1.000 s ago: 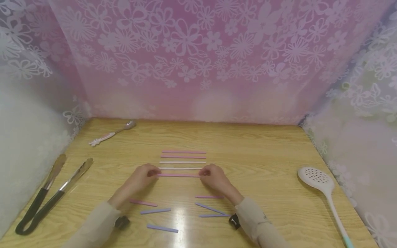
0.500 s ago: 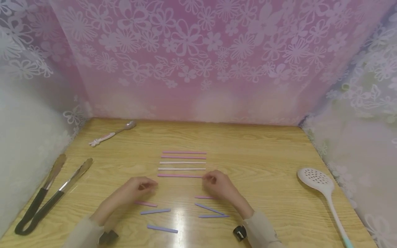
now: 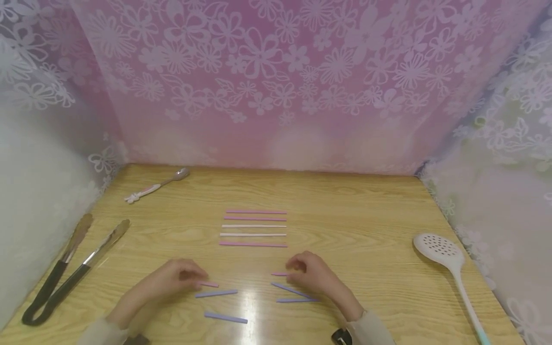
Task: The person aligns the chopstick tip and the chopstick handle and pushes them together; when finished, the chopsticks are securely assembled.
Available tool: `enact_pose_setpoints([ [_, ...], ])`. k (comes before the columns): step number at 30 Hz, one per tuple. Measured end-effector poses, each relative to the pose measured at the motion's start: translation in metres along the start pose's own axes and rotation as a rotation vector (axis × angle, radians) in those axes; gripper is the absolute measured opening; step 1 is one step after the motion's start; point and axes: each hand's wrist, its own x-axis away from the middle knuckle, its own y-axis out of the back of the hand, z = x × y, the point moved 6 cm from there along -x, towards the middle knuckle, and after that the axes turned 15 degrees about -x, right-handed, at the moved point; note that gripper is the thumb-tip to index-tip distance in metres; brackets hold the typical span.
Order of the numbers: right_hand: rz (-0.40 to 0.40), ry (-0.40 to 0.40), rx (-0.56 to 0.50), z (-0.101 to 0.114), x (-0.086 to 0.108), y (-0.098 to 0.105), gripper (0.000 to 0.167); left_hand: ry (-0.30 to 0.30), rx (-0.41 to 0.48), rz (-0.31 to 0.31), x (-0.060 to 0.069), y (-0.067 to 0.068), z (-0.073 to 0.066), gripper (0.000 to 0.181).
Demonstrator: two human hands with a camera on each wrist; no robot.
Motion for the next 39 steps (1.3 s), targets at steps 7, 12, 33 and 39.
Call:
enact_pose_setpoints([
  [7,0.030,0.026,-0.003,-0.002,0.002,-0.001,0.019,-0.016,-0.011,0.007,0.001,-0.001,-0.001,0.020],
  [12,0.021,0.014,0.007,-0.004,0.001,-0.002,0.010,-0.023,-0.007,0.008,0.001,-0.001,-0.004,0.019],
  [33,-0.007,0.048,-0.029,0.004,0.001,-0.004,0.005,-0.046,-0.077,-0.135,-0.011,0.001,-0.015,0.017],
  [39,-0.030,0.112,-0.047,0.015,0.000,-0.012,0.008,-0.089,-0.065,-0.168,-0.017,0.004,-0.034,0.019],
])
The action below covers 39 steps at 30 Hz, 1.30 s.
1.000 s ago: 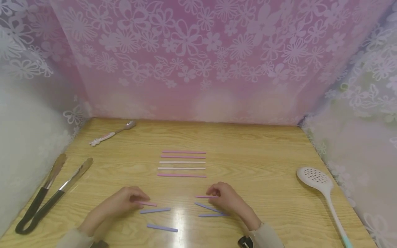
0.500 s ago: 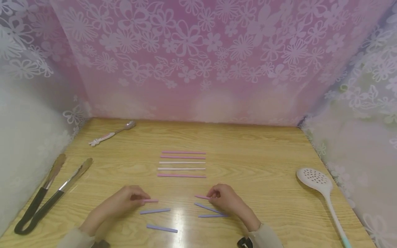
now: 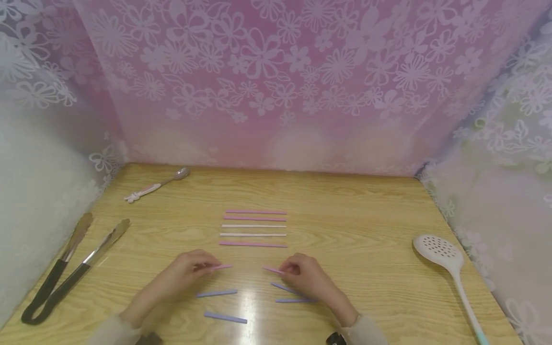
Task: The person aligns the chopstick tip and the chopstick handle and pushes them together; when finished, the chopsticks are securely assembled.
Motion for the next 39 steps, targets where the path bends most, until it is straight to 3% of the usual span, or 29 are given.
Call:
enact_pose_setpoints([
  [8,-0.045,0.146,0.005,0.020,-0.003,-0.011,0.008,-0.001,0.045,0.045,-0.008,-0.006,-0.016,0.022],
  [14,-0.061,0.154,0.006,0.028,-0.006,-0.016,0.010,-0.030,0.051,0.030,-0.014,-0.010,-0.022,0.020],
  [16,-0.061,0.156,-0.005,0.030,-0.006,-0.016,0.010,-0.015,0.053,0.042,-0.015,-0.011,-0.022,0.021],
  [22,-0.078,0.218,-0.014,0.033,-0.004,-0.013,0.012,-0.021,0.043,0.040,-0.016,-0.011,-0.024,0.021],
  [26,-0.099,0.209,-0.002,0.031,-0.003,-0.011,0.011,-0.040,0.039,0.035,-0.017,-0.012,-0.026,0.021],
  [33,-0.105,0.133,-0.071,0.026,-0.006,-0.016,0.007,-0.058,0.050,0.032,-0.020,-0.014,-0.029,0.024],
  [39,-0.140,0.176,-0.092,0.031,-0.004,-0.019,0.009,-0.057,0.061,0.028,-0.022,-0.015,-0.031,0.030],
])
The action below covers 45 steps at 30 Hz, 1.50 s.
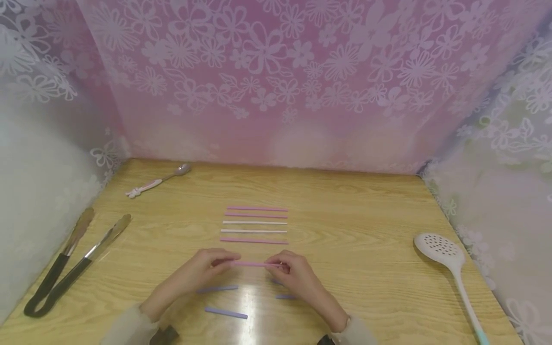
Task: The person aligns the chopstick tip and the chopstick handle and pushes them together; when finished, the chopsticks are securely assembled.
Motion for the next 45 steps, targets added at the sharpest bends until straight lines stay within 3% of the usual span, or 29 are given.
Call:
enact_pose_setpoints([
  [5,-0.035,0.068,0.005,0.006,0.002,0.000,0.008,-0.022,0.003,-0.023,0.000,0.002,-0.003,0.026],
  [17,-0.050,0.204,0.050,0.020,0.004,0.000,0.004,-0.073,-0.071,-0.143,-0.002,0.001,-0.009,0.020],
  [30,-0.059,0.308,0.085,0.015,0.006,-0.001,0.010,-0.111,-0.066,-0.226,-0.002,-0.005,-0.010,0.018],
  [36,-0.053,0.292,0.090,0.012,0.005,0.000,0.009,-0.099,-0.064,-0.248,-0.002,-0.007,-0.008,0.017],
  [41,-0.040,0.233,0.100,0.010,0.002,0.001,0.005,-0.029,-0.032,-0.185,-0.003,-0.012,-0.004,0.019],
  [45,0.007,0.156,0.095,0.004,0.002,0.001,0.018,0.017,-0.021,-0.139,-0.002,-0.016,0.000,0.021],
])
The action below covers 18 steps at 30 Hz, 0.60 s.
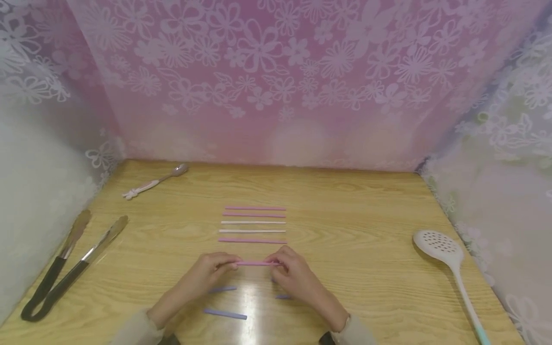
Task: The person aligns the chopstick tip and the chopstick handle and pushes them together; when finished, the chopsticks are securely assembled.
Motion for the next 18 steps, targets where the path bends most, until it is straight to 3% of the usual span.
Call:
enact_pose_setpoints([
  [3,0.027,-0.058,0.010,-0.005,0.001,-0.001,0.029,0.009,-0.005,0.027,0.000,0.000,0.002,0.022],
  [10,-0.012,-0.154,0.041,-0.009,-0.001,0.003,0.021,0.062,-0.040,0.058,-0.004,0.006,0.009,0.020],
  [18,-0.043,-0.249,0.099,-0.021,-0.004,0.009,0.009,0.164,-0.101,0.019,-0.002,0.013,0.023,0.017],
])
